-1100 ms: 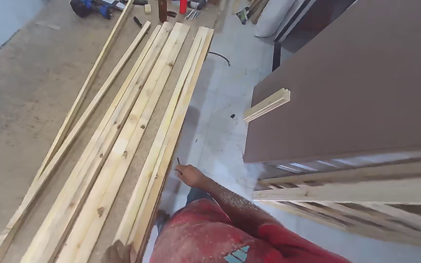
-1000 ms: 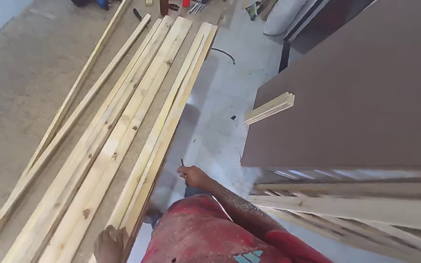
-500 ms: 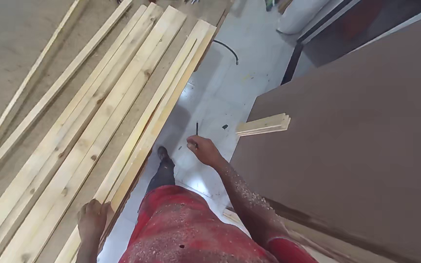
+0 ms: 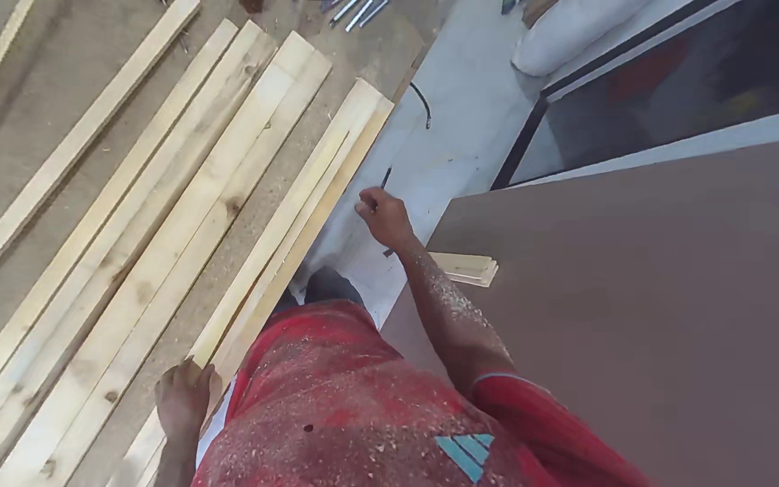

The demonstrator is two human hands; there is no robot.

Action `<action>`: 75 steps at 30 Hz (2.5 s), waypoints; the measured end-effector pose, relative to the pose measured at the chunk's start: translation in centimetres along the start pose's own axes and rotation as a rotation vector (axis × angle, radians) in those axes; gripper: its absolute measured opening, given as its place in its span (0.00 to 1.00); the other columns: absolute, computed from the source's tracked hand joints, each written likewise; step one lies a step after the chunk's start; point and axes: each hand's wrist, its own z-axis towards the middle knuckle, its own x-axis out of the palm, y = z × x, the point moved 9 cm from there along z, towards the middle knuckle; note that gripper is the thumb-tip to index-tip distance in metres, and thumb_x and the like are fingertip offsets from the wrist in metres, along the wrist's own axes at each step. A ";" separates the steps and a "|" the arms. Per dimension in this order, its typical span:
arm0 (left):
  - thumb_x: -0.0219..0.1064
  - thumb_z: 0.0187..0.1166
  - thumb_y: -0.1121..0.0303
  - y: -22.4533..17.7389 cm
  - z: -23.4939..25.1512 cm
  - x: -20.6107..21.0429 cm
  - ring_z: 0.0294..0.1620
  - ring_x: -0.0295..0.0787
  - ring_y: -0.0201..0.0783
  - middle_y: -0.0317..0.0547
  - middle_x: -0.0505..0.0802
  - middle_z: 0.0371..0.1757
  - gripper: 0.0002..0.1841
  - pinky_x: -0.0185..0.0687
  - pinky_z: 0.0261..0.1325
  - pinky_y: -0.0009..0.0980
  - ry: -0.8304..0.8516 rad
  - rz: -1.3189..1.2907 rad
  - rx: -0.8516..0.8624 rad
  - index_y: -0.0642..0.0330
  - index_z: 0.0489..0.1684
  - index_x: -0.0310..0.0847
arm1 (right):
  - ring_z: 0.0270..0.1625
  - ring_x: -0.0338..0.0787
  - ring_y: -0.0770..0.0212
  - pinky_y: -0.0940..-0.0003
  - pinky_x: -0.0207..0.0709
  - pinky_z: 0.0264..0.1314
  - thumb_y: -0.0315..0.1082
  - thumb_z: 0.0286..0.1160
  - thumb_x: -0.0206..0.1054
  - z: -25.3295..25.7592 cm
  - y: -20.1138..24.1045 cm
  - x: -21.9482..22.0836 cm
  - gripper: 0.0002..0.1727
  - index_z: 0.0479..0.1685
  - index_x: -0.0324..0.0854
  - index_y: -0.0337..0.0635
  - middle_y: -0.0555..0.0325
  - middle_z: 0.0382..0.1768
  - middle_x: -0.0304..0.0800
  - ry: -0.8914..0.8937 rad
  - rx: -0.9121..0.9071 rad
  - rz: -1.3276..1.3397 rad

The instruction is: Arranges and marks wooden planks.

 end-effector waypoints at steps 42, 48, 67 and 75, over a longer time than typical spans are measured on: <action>0.66 0.80 0.65 -15.3 4.8 1.1 0.73 0.82 0.69 0.70 0.81 0.76 0.30 0.81 0.65 0.70 0.477 0.421 -0.894 0.63 0.81 0.67 | 0.47 0.92 0.46 0.53 0.87 0.47 0.63 0.71 0.71 29.5 -7.8 -1.5 0.27 0.42 0.92 0.46 0.48 0.40 0.92 0.053 -0.505 -0.083; 0.66 0.79 0.65 -15.7 4.8 1.0 0.71 0.83 0.71 0.73 0.81 0.74 0.31 0.81 0.64 0.71 0.475 0.395 -0.872 0.66 0.82 0.65 | 0.48 0.93 0.47 0.52 0.88 0.50 0.61 0.73 0.71 29.8 -7.8 -1.4 0.26 0.44 0.92 0.45 0.48 0.41 0.92 0.113 -0.472 -0.075; 0.64 0.82 0.66 -15.7 4.3 1.1 0.71 0.84 0.67 0.68 0.82 0.74 0.27 0.82 0.64 0.68 0.444 0.414 -0.848 0.64 0.80 0.67 | 0.50 0.90 0.45 0.51 0.85 0.51 0.59 0.75 0.71 29.7 -7.7 -1.5 0.26 0.47 0.90 0.44 0.46 0.43 0.89 0.194 -0.410 -0.101; 0.64 0.82 0.66 -15.0 4.2 1.6 0.69 0.85 0.69 0.71 0.83 0.72 0.26 0.81 0.63 0.71 0.405 0.390 -0.790 0.66 0.78 0.70 | 0.52 0.91 0.45 0.50 0.86 0.53 0.62 0.75 0.69 30.2 -8.1 -0.8 0.28 0.47 0.91 0.45 0.46 0.44 0.91 0.226 -0.397 -0.115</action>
